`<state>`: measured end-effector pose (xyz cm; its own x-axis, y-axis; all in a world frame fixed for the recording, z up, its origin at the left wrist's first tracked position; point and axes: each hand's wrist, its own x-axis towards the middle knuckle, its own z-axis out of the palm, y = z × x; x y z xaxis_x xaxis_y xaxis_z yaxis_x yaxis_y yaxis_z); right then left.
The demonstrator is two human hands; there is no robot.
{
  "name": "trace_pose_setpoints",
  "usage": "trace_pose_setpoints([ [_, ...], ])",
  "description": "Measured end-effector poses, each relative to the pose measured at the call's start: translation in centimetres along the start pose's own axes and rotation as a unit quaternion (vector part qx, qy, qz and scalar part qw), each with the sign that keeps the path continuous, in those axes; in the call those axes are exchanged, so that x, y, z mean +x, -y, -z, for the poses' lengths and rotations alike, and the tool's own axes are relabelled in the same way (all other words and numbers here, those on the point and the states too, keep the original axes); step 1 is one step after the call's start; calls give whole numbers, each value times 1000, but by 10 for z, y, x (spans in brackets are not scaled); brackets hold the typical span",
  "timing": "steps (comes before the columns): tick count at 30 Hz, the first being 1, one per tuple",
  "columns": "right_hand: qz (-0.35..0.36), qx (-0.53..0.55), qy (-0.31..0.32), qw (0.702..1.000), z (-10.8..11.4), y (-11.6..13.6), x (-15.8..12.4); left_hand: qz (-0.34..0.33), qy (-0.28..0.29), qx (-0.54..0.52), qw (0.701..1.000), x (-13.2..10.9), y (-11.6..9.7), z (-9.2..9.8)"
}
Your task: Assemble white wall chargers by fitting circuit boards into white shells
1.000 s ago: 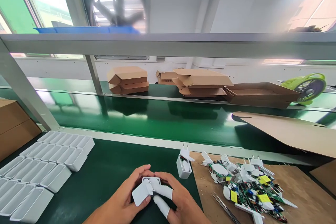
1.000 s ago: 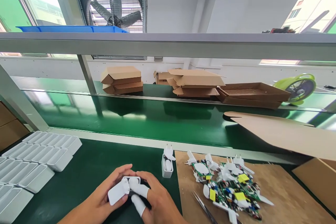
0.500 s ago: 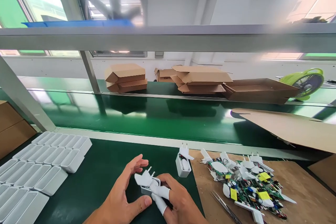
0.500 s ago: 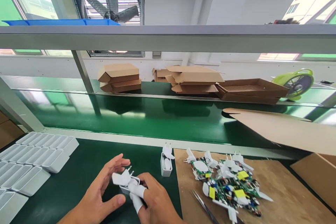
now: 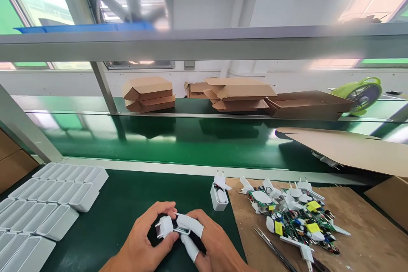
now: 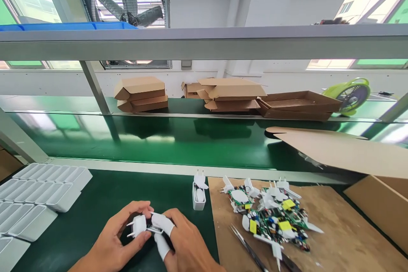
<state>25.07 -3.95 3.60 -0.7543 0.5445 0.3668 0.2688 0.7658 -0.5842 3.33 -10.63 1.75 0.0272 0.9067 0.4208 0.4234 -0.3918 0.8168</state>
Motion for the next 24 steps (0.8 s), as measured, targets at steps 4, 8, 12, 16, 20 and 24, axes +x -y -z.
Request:
trace_pose_setpoints([
  [4,-8,-21,19,1000,1,3,2,-25,-8,22,999,3,-5,0],
  [8,-14,19,12,1000,4,0,2,-28,-2,41,999,5,-6,0],
  [12,-2,39,-6,999,5,-6,0,-35,-5,42,998,5,-6,0],
  [16,-35,88,-33,995,6,-8,0,-21,8,33,999,5,-3,0],
  [20,18,39,-14,999,4,-9,4,-6,22,31,999,4,0,1],
  [24,65,-1,-20,998,1,-10,7,-18,17,25,999,2,3,2],
])
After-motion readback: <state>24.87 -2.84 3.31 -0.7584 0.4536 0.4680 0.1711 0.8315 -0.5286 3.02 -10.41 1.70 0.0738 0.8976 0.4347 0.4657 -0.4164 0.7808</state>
